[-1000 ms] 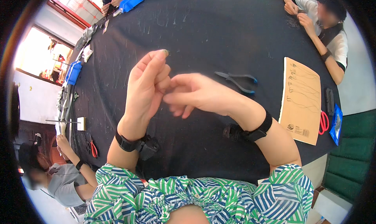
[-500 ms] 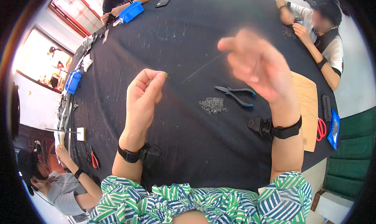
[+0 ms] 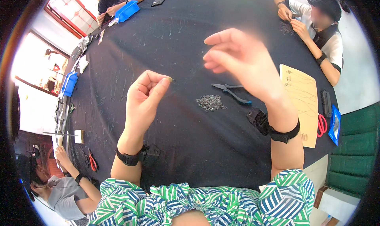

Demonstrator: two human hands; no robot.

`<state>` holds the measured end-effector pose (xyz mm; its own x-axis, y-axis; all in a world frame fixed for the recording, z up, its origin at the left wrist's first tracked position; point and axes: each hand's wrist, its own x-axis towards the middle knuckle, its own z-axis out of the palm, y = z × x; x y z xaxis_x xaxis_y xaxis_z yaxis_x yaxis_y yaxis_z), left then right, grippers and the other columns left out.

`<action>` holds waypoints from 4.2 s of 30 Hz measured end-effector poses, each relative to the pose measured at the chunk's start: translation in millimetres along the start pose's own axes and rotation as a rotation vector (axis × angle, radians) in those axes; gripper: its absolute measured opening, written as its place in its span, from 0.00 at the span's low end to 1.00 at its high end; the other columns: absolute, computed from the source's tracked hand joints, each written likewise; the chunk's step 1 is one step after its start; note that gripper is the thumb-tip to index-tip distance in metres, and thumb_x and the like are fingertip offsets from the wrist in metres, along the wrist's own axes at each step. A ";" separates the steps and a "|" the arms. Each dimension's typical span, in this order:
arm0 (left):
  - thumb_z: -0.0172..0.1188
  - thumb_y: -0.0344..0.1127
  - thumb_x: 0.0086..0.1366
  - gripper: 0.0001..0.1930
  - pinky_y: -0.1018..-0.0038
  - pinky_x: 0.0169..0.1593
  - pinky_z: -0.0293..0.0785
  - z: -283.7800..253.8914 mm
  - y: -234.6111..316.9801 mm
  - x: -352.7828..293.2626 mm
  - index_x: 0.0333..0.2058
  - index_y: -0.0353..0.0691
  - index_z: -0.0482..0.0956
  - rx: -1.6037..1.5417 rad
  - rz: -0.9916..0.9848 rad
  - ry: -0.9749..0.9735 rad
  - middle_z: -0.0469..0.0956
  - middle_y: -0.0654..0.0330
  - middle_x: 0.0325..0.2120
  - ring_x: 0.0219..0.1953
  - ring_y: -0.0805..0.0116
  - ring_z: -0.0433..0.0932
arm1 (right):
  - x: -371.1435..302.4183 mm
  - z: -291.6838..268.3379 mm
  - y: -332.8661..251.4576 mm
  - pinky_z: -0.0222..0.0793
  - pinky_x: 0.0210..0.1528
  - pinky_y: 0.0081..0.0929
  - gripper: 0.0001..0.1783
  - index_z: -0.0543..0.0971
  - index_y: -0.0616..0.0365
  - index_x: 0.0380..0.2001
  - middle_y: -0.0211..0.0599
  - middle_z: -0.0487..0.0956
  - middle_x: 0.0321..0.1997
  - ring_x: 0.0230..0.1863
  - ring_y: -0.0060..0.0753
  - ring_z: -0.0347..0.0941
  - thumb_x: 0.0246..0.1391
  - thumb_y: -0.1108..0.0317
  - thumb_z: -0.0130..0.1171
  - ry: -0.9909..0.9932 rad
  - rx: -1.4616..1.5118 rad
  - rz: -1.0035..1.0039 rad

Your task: The person is assembling fishing tackle by hand, threading small metal hooks and rings onto a green fishing line and using a pair of pliers to adjust or secure the components.

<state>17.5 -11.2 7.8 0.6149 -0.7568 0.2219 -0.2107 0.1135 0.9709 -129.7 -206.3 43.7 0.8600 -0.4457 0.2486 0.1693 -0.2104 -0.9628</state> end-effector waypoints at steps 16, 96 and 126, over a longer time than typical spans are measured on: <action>0.61 0.30 0.68 0.05 0.89 0.29 0.58 9.2 4.5 -5.9 0.37 0.35 0.78 0.063 -0.008 -0.114 0.72 0.75 0.23 0.25 0.90 0.63 | -11.0 21.5 -3.5 0.72 0.34 0.16 0.03 0.80 0.65 0.33 0.29 0.80 0.29 0.31 0.17 0.76 0.55 0.77 0.61 -0.077 -0.329 -0.114; 0.58 0.30 0.69 0.05 0.89 0.27 0.55 15.9 9.0 -9.4 0.40 0.34 0.77 -0.008 -0.031 -0.176 0.71 0.76 0.24 0.24 0.91 0.61 | -12.5 22.1 -4.4 0.62 0.22 0.26 0.05 0.78 0.57 0.29 0.34 0.74 0.24 0.19 0.29 0.68 0.48 0.73 0.64 -0.126 -0.628 -0.435; 0.60 0.30 0.68 0.06 0.86 0.26 0.55 14.9 8.8 -8.5 0.34 0.33 0.77 -0.002 -0.042 -0.118 0.65 0.76 0.19 0.23 0.89 0.59 | -12.3 25.7 4.0 0.58 0.22 0.13 0.12 0.76 0.58 0.38 0.24 0.76 0.31 0.22 0.12 0.65 0.49 0.75 0.63 -0.177 -0.420 -0.249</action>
<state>-0.9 -13.4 13.2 0.5293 -0.8313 0.1694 -0.1851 0.0817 0.9793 -127.3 -179.3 34.1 0.8927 -0.1907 0.4083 0.2031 -0.6387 -0.7422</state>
